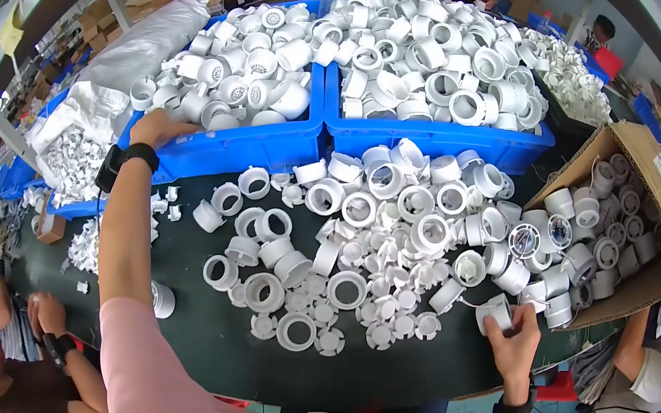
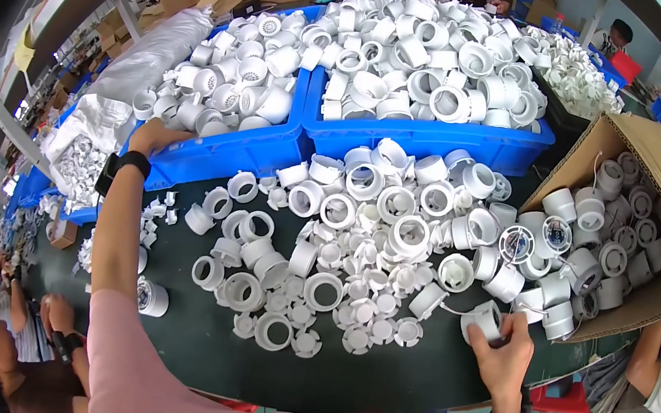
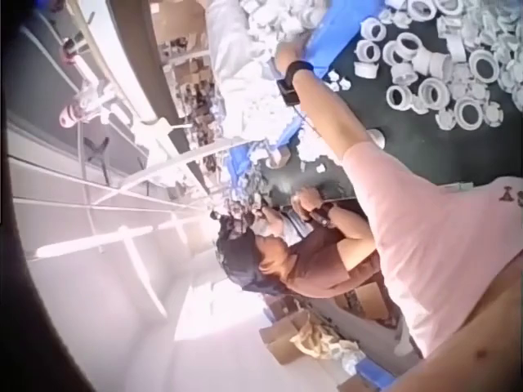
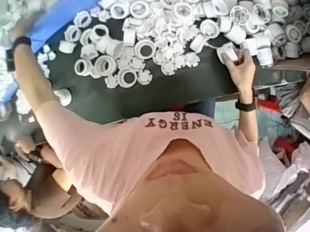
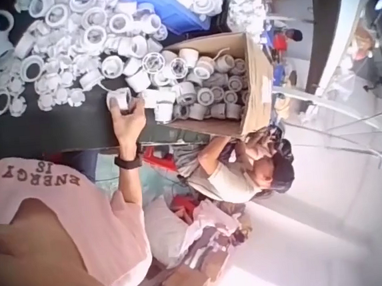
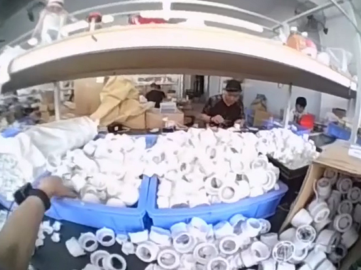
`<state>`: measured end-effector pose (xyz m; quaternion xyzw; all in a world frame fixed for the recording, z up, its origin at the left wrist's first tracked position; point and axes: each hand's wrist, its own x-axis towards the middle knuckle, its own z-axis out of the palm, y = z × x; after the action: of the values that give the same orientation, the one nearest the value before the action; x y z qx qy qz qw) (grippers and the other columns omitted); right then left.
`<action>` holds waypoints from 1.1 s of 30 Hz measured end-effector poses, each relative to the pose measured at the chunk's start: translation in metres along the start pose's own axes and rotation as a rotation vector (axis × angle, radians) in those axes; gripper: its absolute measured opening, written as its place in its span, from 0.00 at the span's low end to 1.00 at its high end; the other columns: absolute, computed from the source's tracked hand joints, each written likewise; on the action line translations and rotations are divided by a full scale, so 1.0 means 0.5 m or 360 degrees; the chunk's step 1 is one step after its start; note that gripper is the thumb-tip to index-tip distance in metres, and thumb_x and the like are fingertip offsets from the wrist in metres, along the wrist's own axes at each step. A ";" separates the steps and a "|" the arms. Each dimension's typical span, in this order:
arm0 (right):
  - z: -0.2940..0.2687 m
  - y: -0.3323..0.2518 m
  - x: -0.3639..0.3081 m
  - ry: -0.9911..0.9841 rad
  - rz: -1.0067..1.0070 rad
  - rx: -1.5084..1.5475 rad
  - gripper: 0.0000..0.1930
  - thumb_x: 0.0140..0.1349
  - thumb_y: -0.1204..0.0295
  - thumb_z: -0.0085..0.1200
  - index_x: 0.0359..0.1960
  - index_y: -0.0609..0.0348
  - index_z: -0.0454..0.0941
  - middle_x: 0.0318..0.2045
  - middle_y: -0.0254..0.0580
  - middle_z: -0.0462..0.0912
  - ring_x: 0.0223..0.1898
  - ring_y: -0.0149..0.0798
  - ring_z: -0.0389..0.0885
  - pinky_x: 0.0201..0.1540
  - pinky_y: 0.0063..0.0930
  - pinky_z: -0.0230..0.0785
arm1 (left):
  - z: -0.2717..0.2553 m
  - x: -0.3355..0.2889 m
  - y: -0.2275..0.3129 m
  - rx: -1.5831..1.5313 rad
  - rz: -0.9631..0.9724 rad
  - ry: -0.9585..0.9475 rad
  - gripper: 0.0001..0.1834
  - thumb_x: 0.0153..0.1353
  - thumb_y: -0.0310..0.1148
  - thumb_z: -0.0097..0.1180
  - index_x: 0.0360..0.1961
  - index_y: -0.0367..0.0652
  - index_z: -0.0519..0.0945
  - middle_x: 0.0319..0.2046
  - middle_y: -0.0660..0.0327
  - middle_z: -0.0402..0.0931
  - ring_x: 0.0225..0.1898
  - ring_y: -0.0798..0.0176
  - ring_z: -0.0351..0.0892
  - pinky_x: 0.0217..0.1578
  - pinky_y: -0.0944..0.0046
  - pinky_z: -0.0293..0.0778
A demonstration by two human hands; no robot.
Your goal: The person assembles camera housings by hand, picking up a base and a cover from the table, fitting them together, and placing the assembled unit into a cardboard box.
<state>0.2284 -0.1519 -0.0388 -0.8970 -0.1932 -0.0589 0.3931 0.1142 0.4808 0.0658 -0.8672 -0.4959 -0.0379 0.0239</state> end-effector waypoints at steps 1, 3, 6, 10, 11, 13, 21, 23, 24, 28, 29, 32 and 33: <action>0.005 0.024 -0.008 -0.0023 -0.0023 0.0126 0.24 0.45 0.69 0.67 0.28 0.55 0.58 0.24 0.36 0.70 0.21 0.32 0.66 0.24 0.26 0.63 | -0.004 0.015 0.015 0.0108 0.0127 -0.0173 0.49 0.36 0.68 0.61 0.49 0.35 0.77 0.46 0.45 0.78 0.47 0.49 0.78 0.49 0.58 0.71; 0.007 0.011 -0.009 -0.0012 -0.0041 0.0606 0.21 0.47 0.68 0.67 0.37 0.58 0.66 0.34 0.38 0.73 0.26 0.29 0.70 0.24 0.21 0.64 | -0.003 0.046 0.016 0.0066 0.0185 -0.0281 0.47 0.36 0.68 0.61 0.46 0.34 0.79 0.43 0.46 0.79 0.45 0.49 0.79 0.47 0.58 0.72; -0.027 -0.078 -0.018 -0.0154 0.0427 0.1385 0.42 0.53 0.62 0.62 0.68 0.56 0.53 0.44 0.41 0.75 0.30 0.26 0.74 0.19 0.14 0.63 | 0.006 0.088 0.001 -0.0164 0.0069 -0.0468 0.36 0.38 0.59 0.64 0.36 0.34 0.82 0.31 0.53 0.81 0.28 0.59 0.79 0.33 0.63 0.74; -0.027 -0.063 -0.040 -0.0426 0.0632 0.2042 0.35 0.55 0.68 0.58 0.65 0.52 0.55 0.44 0.41 0.74 0.31 0.32 0.75 0.22 0.19 0.67 | 0.068 0.115 -0.098 -0.0415 0.0050 -0.0003 0.34 0.42 0.54 0.58 0.42 0.35 0.80 0.33 0.45 0.81 0.35 0.53 0.82 0.37 0.60 0.76; -0.028 -0.063 -0.044 -0.0438 0.0665 0.2166 0.34 0.55 0.69 0.57 0.63 0.52 0.56 0.43 0.42 0.74 0.31 0.34 0.76 0.23 0.19 0.67 | 0.053 0.102 -0.074 -0.0411 0.0064 -0.0001 0.34 0.42 0.54 0.58 0.42 0.35 0.80 0.33 0.45 0.81 0.35 0.53 0.82 0.37 0.60 0.76; -0.042 -0.062 -0.054 -0.0455 0.0700 0.2370 0.29 0.57 0.73 0.51 0.61 0.53 0.58 0.44 0.46 0.74 0.32 0.38 0.78 0.29 0.27 0.76 | -0.004 0.040 -0.022 -0.0830 -0.0016 0.0242 0.32 0.46 0.49 0.59 0.47 0.34 0.76 0.34 0.53 0.79 0.28 0.61 0.78 0.21 0.65 0.74; -0.024 -0.125 -0.098 -0.0812 0.0091 0.1983 0.31 0.59 0.69 0.57 0.62 0.58 0.57 0.50 0.47 0.74 0.43 0.37 0.79 0.38 0.27 0.75 | -0.033 -0.593 0.238 -0.2631 0.0542 -0.0785 0.22 0.67 0.45 0.38 0.52 0.39 0.71 0.41 0.60 0.76 0.37 0.68 0.77 0.29 0.67 0.72; -0.021 -0.182 -0.114 -0.0902 0.0028 0.2159 0.32 0.57 0.70 0.60 0.61 0.59 0.59 0.50 0.43 0.74 0.49 0.34 0.75 0.44 0.24 0.71 | -0.015 -0.725 0.261 -0.2575 0.0555 -0.0711 0.23 0.68 0.41 0.36 0.55 0.36 0.69 0.46 0.58 0.73 0.44 0.67 0.74 0.43 0.68 0.70; -0.015 -0.190 -0.127 -0.0929 0.0014 0.2170 0.33 0.55 0.71 0.62 0.61 0.59 0.59 0.51 0.42 0.73 0.51 0.33 0.74 0.46 0.24 0.70 | -0.001 -0.774 0.272 -0.2512 0.0701 -0.0605 0.24 0.67 0.42 0.36 0.55 0.35 0.68 0.46 0.57 0.73 0.46 0.66 0.73 0.46 0.67 0.68; -0.008 -0.190 -0.183 -0.1024 -0.0053 0.2062 0.34 0.51 0.77 0.66 0.59 0.62 0.60 0.52 0.41 0.69 0.48 0.35 0.75 0.47 0.30 0.72 | 0.023 -0.892 0.288 -0.2456 0.0964 -0.0423 0.26 0.66 0.45 0.37 0.54 0.33 0.68 0.46 0.52 0.72 0.46 0.59 0.72 0.48 0.64 0.67; -0.011 -0.189 -0.194 -0.1037 -0.0138 0.1915 0.35 0.51 0.76 0.67 0.59 0.62 0.61 0.51 0.40 0.69 0.46 0.35 0.76 0.46 0.31 0.73 | 0.030 -0.905 0.288 -0.2405 0.1043 -0.0361 0.26 0.66 0.45 0.37 0.53 0.32 0.68 0.46 0.51 0.72 0.46 0.58 0.72 0.47 0.63 0.67; -0.022 -0.189 -0.224 -0.0985 -0.0152 0.1966 0.35 0.51 0.72 0.68 0.58 0.61 0.61 0.49 0.40 0.69 0.42 0.34 0.77 0.42 0.28 0.74 | 0.032 -0.929 0.289 -0.2443 0.1122 -0.0234 0.24 0.66 0.43 0.36 0.50 0.31 0.69 0.43 0.49 0.72 0.41 0.58 0.73 0.44 0.62 0.68; -0.024 -0.187 -0.232 -0.0989 -0.0126 0.1994 0.36 0.51 0.71 0.68 0.59 0.61 0.61 0.50 0.40 0.68 0.42 0.34 0.77 0.42 0.28 0.74 | 0.037 -0.935 0.286 -0.2450 0.1222 -0.0152 0.24 0.66 0.43 0.36 0.49 0.31 0.69 0.42 0.48 0.72 0.40 0.58 0.73 0.43 0.62 0.68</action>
<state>0.0855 -0.1381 0.0034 -0.4691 -0.3267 0.3085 0.7603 0.0023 0.0085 0.0053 -0.7503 -0.0050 -0.3165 -0.5804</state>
